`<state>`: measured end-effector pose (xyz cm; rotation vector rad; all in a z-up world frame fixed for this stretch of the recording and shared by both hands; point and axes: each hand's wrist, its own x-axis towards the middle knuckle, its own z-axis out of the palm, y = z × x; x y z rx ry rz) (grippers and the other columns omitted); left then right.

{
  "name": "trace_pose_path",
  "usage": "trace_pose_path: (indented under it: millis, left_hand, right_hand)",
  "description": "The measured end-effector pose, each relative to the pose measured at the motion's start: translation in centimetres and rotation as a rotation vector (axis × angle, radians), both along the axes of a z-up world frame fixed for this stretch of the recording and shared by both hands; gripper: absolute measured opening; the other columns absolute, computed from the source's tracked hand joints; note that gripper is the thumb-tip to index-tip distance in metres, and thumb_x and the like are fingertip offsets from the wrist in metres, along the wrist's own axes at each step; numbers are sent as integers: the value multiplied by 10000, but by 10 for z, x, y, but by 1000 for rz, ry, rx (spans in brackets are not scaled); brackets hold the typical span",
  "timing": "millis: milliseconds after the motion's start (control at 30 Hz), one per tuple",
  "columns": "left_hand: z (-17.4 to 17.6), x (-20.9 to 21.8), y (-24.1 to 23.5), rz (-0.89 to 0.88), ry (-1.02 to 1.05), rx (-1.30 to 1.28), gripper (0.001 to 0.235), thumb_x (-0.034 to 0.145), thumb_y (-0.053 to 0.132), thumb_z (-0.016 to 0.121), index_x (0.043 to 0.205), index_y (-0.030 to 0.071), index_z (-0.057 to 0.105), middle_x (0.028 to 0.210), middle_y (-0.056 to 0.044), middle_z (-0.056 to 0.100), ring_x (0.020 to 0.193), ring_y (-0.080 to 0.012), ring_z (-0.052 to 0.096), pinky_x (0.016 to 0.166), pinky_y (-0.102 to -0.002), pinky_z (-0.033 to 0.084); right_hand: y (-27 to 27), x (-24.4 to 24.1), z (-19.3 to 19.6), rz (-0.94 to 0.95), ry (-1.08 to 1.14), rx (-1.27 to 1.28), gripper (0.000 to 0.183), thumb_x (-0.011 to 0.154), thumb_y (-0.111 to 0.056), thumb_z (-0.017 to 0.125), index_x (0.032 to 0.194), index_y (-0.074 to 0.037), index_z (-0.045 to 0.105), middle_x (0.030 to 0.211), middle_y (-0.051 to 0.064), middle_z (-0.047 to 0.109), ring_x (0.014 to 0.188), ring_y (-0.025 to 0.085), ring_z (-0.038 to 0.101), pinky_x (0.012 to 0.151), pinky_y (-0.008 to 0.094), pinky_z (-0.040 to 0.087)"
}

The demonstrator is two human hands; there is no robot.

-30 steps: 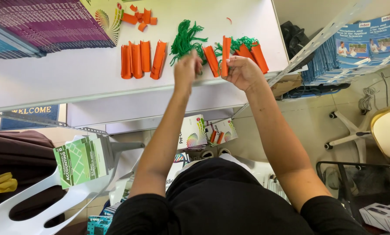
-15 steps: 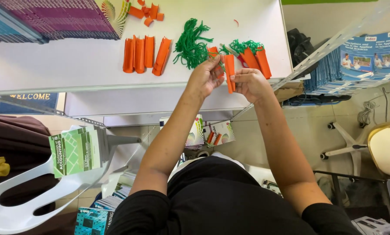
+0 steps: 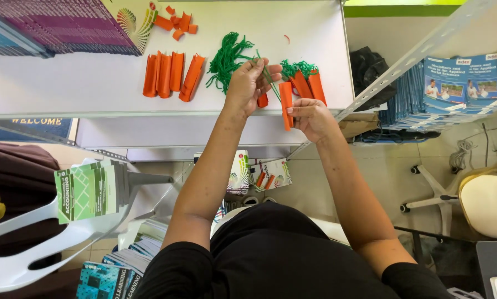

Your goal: The person ties green string around the top of orange paper rolls to create decorative craft carrots. They pick up a roll, wrap the string, and tie a knot before placing the finished item on a shelf.

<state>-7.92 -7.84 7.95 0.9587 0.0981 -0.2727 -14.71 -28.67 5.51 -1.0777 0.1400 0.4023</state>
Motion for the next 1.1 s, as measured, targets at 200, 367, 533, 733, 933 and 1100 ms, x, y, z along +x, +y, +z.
trace_pose_path:
  millis: [200,367,533,733,933,1100]
  left_hand:
    - [11,-11,-10,80,-99,105,180,1053,217,540,1113,79,638,1020,-109,788,866,-165,741,764,-308,555]
    - [4,-23,-18,129,-208,130,177,1052,199,548,1139,77,643,1020,-107,790,892,-174,750,831,-334,582]
    - [2,-38,-26,127,-238,113,170,1061,195,548,1162,102,649,1020,-91,781,928,-175,741,862,-341,554]
    - [0,-41,-39,102,-215,-25,134,1067,218,574,1130,119,640,1016,-101,765,944,-205,737,880,-359,541]
    - [3,-46,-45,109,-187,-68,146,1061,252,561,1097,127,628,1078,-117,774,975,-220,749,884,-360,547]
    - [9,-48,-52,128,-192,-48,133,1057,241,561,1081,121,613,1098,-127,775,996,-221,748,917,-367,555]
  right_hand:
    - [-11,-4,-11,51,10,41,45,876,21,688,886,-17,711,855,102,723,770,214,697,715,393,572]
    - [-22,-11,-21,94,-13,55,38,902,19,680,900,-4,710,865,107,722,775,219,693,723,404,574]
    - [-37,-18,-33,88,-10,98,54,914,25,664,925,4,713,887,122,729,804,230,703,756,412,583]
    - [-52,-22,-40,74,-9,168,68,917,34,653,944,7,710,915,134,738,844,242,710,789,425,584]
    - [-59,-28,-38,62,-19,195,71,910,32,656,940,-5,710,920,130,737,867,243,712,814,431,584]
    - [-65,-28,-42,21,-12,194,56,903,18,668,935,-7,706,919,142,736,868,256,716,799,440,585]
